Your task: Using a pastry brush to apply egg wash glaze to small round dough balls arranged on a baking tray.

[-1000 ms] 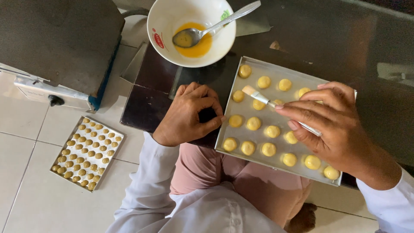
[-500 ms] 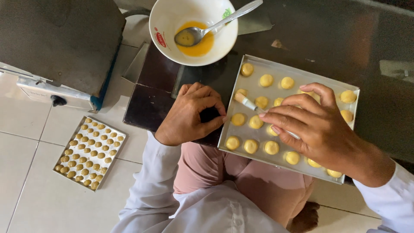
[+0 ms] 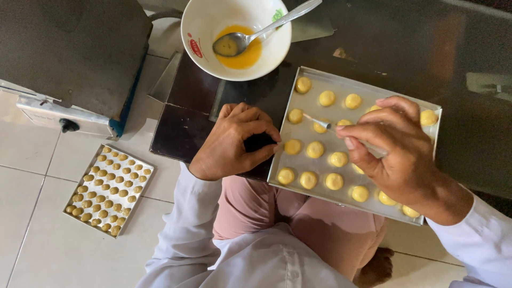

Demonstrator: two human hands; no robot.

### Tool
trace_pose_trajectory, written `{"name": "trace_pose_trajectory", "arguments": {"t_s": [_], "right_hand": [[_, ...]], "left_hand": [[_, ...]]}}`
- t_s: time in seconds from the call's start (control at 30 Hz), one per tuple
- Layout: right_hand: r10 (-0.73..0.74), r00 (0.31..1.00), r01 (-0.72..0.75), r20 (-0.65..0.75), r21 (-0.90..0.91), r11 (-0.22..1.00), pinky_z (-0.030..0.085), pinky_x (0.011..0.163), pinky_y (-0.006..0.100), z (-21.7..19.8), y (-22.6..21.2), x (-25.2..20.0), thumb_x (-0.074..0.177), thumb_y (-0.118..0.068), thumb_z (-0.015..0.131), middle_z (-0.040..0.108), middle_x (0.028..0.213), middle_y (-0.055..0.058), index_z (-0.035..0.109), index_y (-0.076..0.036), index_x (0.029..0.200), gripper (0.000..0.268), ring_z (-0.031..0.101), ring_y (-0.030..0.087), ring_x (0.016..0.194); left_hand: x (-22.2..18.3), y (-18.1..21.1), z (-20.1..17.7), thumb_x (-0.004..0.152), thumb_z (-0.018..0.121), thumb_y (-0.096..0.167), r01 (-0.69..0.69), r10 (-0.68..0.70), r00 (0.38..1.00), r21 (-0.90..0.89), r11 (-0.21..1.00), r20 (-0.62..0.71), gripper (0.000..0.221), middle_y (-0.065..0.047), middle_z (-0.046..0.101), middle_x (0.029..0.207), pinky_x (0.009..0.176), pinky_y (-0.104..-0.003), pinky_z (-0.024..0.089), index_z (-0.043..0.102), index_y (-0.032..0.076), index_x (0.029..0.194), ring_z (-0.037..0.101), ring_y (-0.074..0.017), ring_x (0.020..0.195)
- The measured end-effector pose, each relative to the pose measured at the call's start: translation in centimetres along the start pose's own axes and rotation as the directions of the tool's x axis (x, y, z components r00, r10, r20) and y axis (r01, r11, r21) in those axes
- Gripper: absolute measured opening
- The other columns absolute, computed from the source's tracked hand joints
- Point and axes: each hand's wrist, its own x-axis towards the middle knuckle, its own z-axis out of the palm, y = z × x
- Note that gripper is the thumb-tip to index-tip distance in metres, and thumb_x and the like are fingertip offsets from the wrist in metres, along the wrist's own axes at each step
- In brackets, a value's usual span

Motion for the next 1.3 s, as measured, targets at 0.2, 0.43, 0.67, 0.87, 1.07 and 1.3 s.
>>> {"name": "trace_pose_trajectory", "arguments": {"t_s": [0.2,0.43,0.67,0.87,1.07,1.3], "right_hand": [[-0.033,0.999,0.033,-0.007,0.032,0.999,0.043,0.104,0.047,0.2,-1.4,1.1,0.087,-0.009,0.074,0.064,0.085,0.007,0.069,-0.003,0.099,0.014,0.059,0.024,0.088],[0.022,0.998,-0.026,0.057,0.063,0.998,0.047,0.066,0.034,-1.7,-0.3,7.6,0.099,0.000,0.067,0.068,0.098,0.016,0.070,0.006,0.110,0.013,0.059,0.023,0.078],[-0.191,0.977,0.198,0.094,-0.065,0.978,0.034,0.093,0.039,4.1,3.3,11.9,0.101,-0.016,0.068,0.065,0.087,0.001,0.076,-0.009,0.111,0.014,0.052,0.020,0.085],[-0.001,1.000,-0.001,0.014,0.185,0.983,0.042,0.082,0.034,3.4,3.4,11.4,0.105,-0.006,0.062,0.068,0.095,0.010,0.070,0.003,0.111,0.014,0.061,0.021,0.085],[0.546,0.807,-0.499,0.224,0.753,0.429,0.049,0.081,0.020,3.4,6.4,7.8,0.108,-0.023,0.052,0.065,0.097,0.007,0.064,0.000,0.115,0.027,0.062,0.010,0.089],[0.634,0.703,-0.665,0.324,0.614,0.424,0.050,0.093,0.036,-2.6,0.8,1.4,0.104,-0.015,0.038,0.061,0.109,0.019,0.056,0.006,0.121,0.033,0.058,0.025,0.104]], "left_hand": [[0.0,0.2,-0.1,0.078,0.078,0.016,-0.027,0.027,0.999,-0.014,1.000,-0.022,0.012,0.002,0.065,0.099,0.091,-0.035,0.033,0.072,0.016,0.089,0.054,-0.0176,0.092],[-0.2,-0.1,-0.1,0.079,0.075,0.016,-0.037,0.038,0.999,-0.036,0.999,0.023,0.014,0.004,0.065,0.100,0.093,-0.036,0.030,0.072,0.020,0.092,0.055,-0.0166,0.096],[-0.2,-0.1,-0.3,0.078,0.076,0.016,-0.037,0.037,0.999,-0.026,0.999,0.033,0.014,0.005,0.066,0.101,0.092,-0.036,0.031,0.072,0.020,0.091,0.055,-0.0165,0.095],[-0.3,-0.5,-0.1,0.072,0.075,0.016,-0.035,0.037,0.998,-0.044,0.998,0.052,0.023,0.005,0.068,0.102,0.093,-0.037,0.030,0.072,0.021,0.094,0.054,-0.0173,0.096],[-0.2,-0.2,-0.2,0.068,0.075,0.015,-0.016,0.019,0.999,-0.070,0.997,0.041,0.026,0.005,0.070,0.098,0.095,-0.038,0.031,0.070,0.017,0.092,0.057,-0.0169,0.093],[-0.2,0.2,-0.2,0.079,0.068,0.007,0.054,-0.056,0.998,-0.105,0.993,-0.012,0.028,0.002,0.065,0.089,0.094,-0.034,0.034,0.055,0.009,0.104,0.059,-0.0153,0.081]]}}
